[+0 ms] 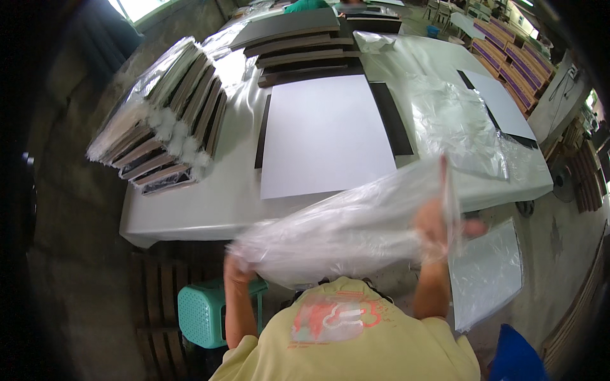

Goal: The person picks up large dark boards and places them one by one into clear plastic bags, pulling the bags over the boards by hand and then setting the packaged items aside.

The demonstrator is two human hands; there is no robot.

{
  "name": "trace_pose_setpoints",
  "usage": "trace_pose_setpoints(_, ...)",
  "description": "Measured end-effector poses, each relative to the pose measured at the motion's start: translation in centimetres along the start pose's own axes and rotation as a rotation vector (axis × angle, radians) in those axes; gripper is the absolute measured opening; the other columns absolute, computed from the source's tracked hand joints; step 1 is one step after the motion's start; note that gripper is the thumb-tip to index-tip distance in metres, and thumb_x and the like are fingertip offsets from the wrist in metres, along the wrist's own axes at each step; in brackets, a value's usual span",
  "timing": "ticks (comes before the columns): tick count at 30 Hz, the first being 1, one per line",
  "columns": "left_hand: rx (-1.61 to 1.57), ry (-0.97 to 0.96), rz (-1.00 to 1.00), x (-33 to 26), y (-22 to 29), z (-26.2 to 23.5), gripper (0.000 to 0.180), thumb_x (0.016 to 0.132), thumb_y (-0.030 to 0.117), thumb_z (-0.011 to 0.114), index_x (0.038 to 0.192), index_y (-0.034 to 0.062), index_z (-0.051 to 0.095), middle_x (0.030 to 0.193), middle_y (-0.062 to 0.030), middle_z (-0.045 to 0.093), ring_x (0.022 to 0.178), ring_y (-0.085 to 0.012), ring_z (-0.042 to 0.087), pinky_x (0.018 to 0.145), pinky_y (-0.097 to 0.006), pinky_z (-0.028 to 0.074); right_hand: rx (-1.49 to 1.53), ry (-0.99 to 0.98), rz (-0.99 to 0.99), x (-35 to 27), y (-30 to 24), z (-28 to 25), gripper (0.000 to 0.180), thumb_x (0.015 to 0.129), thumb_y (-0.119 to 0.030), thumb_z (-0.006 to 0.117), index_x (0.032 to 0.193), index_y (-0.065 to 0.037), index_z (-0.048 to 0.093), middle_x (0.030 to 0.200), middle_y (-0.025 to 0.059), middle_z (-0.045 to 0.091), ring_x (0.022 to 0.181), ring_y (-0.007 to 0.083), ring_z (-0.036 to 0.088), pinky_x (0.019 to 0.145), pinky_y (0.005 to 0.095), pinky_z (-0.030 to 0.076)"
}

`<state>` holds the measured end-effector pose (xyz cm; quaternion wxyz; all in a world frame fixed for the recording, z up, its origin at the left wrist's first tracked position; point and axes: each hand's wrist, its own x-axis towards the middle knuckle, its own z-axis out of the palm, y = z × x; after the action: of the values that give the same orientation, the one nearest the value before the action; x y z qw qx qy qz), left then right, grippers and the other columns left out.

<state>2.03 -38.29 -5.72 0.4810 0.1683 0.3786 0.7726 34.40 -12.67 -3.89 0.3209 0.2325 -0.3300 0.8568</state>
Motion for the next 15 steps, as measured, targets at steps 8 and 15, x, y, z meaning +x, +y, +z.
trace_pose_setpoints(8,0.223,-0.032,-0.155,-0.7,-0.1,-9.9,0.046,0.074,0.035,0.058,0.102,-0.0019,0.054,0.087,-0.0115,0.062,0.073,-0.0233,0.059,0.067,-0.037,0.048,-0.726,0.650,0.540,-0.2,1.2,0.7,0.051,0.060,0.000,0.067,0.108,-0.005,0.053,0.088,0.0049,0.058,0.071,0.0112,0.053,0.062,0.0227,0.043)
trace_pose_setpoints(15,0.037,0.173,-0.068,1.8,-0.6,-8.6,0.036,0.066,0.017,0.066,0.096,-0.0004,0.055,0.082,-0.0091,0.059,0.076,-0.0200,0.058,0.065,-0.031,0.047,-1.154,0.900,0.515,-1.1,3.3,-4.0,0.048,0.058,0.009,0.056,0.103,-0.005,0.056,0.077,-0.0016,0.045,0.064,0.0087,0.041,0.053,0.0210,0.038)
